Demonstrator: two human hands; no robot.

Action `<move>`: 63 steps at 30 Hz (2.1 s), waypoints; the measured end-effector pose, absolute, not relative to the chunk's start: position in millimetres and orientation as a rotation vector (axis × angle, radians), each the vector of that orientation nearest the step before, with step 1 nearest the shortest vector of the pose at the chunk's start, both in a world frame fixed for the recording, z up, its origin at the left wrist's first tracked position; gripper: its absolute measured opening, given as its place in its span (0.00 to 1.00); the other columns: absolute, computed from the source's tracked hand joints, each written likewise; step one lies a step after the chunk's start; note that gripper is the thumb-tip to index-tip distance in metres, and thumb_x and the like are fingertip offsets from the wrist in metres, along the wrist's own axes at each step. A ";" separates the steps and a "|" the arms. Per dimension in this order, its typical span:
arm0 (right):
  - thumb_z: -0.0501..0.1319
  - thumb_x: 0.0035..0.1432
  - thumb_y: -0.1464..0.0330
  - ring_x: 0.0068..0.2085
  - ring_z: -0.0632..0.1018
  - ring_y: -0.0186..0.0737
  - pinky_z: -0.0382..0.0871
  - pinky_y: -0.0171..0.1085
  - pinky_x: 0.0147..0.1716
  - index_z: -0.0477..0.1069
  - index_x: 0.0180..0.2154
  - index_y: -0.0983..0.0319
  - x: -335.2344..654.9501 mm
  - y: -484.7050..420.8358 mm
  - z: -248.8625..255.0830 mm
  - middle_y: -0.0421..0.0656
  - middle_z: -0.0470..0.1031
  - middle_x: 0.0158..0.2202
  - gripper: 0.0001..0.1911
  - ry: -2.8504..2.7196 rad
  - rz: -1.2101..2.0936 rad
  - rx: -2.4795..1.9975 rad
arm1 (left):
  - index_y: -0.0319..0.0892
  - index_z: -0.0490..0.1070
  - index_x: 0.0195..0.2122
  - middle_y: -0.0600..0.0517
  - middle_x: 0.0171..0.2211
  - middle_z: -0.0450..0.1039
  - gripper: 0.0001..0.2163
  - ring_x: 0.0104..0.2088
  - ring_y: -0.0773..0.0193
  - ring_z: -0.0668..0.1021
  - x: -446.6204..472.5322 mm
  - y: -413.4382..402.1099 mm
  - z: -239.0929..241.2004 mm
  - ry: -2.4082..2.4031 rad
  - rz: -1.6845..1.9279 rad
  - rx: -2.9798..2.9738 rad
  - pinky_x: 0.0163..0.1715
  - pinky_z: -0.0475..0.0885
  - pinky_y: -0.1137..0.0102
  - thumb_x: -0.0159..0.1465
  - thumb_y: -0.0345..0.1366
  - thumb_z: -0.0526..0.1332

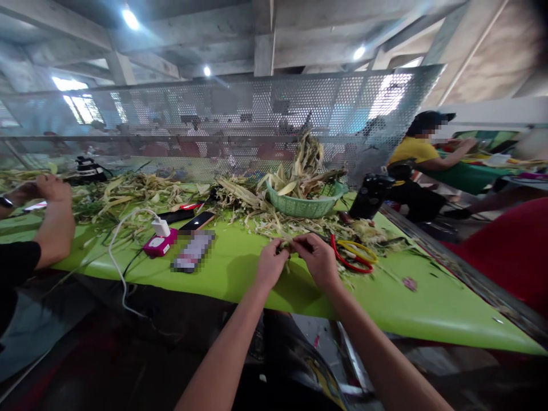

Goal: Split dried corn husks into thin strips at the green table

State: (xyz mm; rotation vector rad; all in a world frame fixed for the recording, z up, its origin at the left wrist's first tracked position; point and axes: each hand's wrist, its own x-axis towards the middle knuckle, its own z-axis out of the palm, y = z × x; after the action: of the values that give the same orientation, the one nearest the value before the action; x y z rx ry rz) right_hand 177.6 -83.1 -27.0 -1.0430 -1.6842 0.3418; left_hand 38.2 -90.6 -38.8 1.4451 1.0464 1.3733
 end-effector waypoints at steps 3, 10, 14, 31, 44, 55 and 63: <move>0.65 0.55 0.58 0.28 0.74 0.39 0.69 0.37 0.29 0.73 0.32 0.60 177.9 -80.5 -27.2 0.42 0.74 0.28 0.11 -1.590 0.509 -1.031 | 0.42 0.71 0.34 0.54 0.28 0.70 0.05 0.31 0.65 0.71 38.8 -92.9 -38.2 1.003 1.350 1.484 0.35 0.65 0.72 0.60 0.35 0.58; 0.66 0.51 0.55 0.23 0.69 0.35 0.65 0.34 0.22 0.72 0.29 0.61 177.1 -79.5 -27.3 0.40 0.72 0.23 0.16 -1.504 0.687 -1.017 | 0.42 0.70 0.35 0.54 0.30 0.70 0.09 0.31 0.66 0.71 37.6 -95.0 -35.5 1.052 1.332 1.580 0.35 0.65 0.72 0.58 0.41 0.63; 0.66 0.52 0.55 0.24 0.70 0.36 0.65 0.34 0.22 0.73 0.30 0.61 177.4 -80.5 -26.6 0.40 0.72 0.23 0.15 -1.492 0.733 -1.021 | 0.42 0.70 0.36 0.53 0.31 0.72 0.10 0.32 0.64 0.72 38.9 -94.4 -36.5 1.159 1.318 1.621 0.34 0.65 0.72 0.57 0.41 0.64; 0.65 0.52 0.52 0.21 0.69 0.33 0.64 0.33 0.21 0.74 0.32 0.63 178.5 -80.0 -25.9 0.41 0.74 0.27 0.19 -1.473 0.886 -1.112 | 0.41 0.75 0.38 0.49 0.34 0.78 0.12 0.35 0.62 0.77 36.1 -90.4 -38.8 0.973 1.495 1.123 0.37 0.69 0.69 0.57 0.43 0.62; 0.68 0.51 0.59 0.22 0.65 0.29 0.60 0.32 0.21 0.75 0.32 0.59 184.7 -83.8 -17.0 0.40 0.75 0.34 0.11 -1.151 1.086 -0.796 | 0.40 0.74 0.29 0.53 0.24 0.70 0.07 0.26 0.65 0.71 37.8 -84.6 -45.4 1.076 1.332 1.115 0.29 0.63 0.72 0.53 0.38 0.62; 0.65 0.55 0.63 0.27 0.67 0.34 0.61 0.34 0.27 0.71 0.29 0.61 179.9 -89.0 -19.6 0.38 0.67 0.26 0.08 -1.645 0.608 -0.947 | 0.41 0.72 0.31 0.53 0.28 0.71 0.06 0.30 0.65 0.70 39.8 -82.0 -47.1 1.163 1.336 1.240 0.32 0.62 0.72 0.56 0.38 0.62; 0.61 0.57 0.69 0.27 0.68 0.35 0.60 0.34 0.27 0.68 0.27 0.61 177.2 -93.1 -17.2 0.39 0.65 0.26 0.06 -1.864 0.221 -1.023 | 0.42 0.70 0.30 0.52 0.28 0.72 0.04 0.30 0.64 0.70 38.4 -84.4 -40.2 1.367 1.271 1.391 0.30 0.61 0.71 0.57 0.36 0.60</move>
State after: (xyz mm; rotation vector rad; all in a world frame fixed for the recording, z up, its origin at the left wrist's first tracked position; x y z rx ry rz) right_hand 177.2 -93.1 -17.2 -1.0227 -1.8637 0.2208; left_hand 38.4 -84.4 -40.2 1.3908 1.3666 1.2708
